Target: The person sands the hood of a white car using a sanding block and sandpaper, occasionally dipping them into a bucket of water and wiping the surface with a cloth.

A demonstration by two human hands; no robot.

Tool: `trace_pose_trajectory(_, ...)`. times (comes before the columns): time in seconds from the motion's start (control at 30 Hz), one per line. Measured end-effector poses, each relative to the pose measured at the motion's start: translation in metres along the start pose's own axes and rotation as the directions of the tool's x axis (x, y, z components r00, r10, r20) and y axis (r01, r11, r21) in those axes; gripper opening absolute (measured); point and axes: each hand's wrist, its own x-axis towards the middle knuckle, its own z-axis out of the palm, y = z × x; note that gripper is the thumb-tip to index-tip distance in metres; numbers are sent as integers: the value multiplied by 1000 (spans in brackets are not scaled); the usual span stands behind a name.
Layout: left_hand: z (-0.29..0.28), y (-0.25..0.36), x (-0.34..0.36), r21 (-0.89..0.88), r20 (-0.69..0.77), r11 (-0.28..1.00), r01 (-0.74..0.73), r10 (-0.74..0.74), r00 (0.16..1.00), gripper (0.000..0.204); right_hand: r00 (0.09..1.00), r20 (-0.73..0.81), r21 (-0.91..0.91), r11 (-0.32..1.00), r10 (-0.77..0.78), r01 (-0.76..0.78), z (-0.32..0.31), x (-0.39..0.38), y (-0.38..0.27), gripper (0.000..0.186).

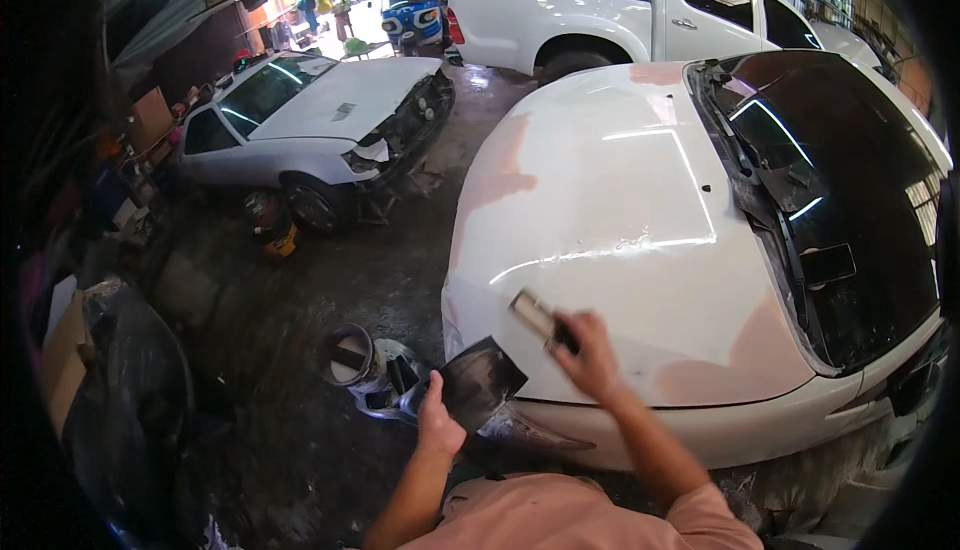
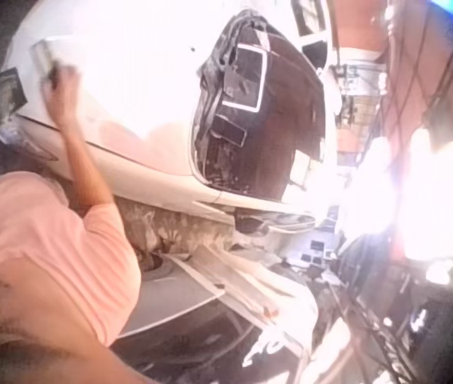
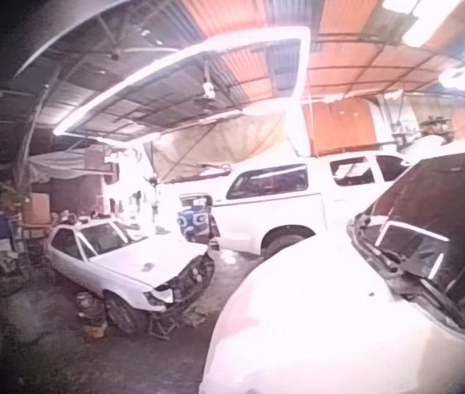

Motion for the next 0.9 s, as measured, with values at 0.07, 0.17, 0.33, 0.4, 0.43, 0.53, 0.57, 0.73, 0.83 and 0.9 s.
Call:
trace_pose_trajectory(0.07, 11, -18, 3, 15, 15, 1000, 12, -12, 1000, 65, 998, -22, 95, 994, 60, -58, 10, -36, -47, 60)
trace_pose_trajectory(0.17, 37, -1, 8, 118, 152, 992, -52, 34, 988, 61, 991, -108, 169, 983, 82, -63, 37, -37, -77, 59)
trace_pose_trajectory(0.33, 47, -27, 2, 117, 167, 990, -77, 57, 984, 59, 988, -139, 105, 993, 65, -50, 25, -52, -70, 60)
trace_pose_trajectory(0.4, 45, -26, 0, 133, 167, 987, -93, 70, 983, 57, 988, -144, 106, 994, 53, -38, 25, -54, -73, 60)
trace_pose_trajectory(0.43, 41, -27, 0, 136, 159, 985, -104, 82, 984, 56, 988, -147, 107, 994, 43, -28, 26, -54, -74, 61)
trace_pose_trajectory(0.53, 43, -26, -2, 138, 172, 982, -128, 103, 980, 54, 987, -159, 127, 992, 25, -4, 27, -54, -73, 61)
trace_pose_trajectory(0.57, 45, -25, -3, 138, 182, 981, -135, 109, 977, 53, 986, -163, 136, 991, 20, 2, 27, -54, -73, 61)
trace_pose_trajectory(0.73, 43, -19, -11, 159, 136, 973, -167, 146, 980, 54, 990, -137, 137, 989, -34, 52, 34, -53, -75, 62)
trace_pose_trajectory(0.83, 42, -16, -13, 167, 153, 965, -200, 175, 973, 56, 987, -147, 139, 987, -58, 78, 40, -52, -75, 63)
trace_pose_trajectory(0.9, 42, -15, -14, 140, 154, 967, -213, 191, 969, 53, 988, -146, 144, 986, -59, 80, 42, -51, -76, 63)
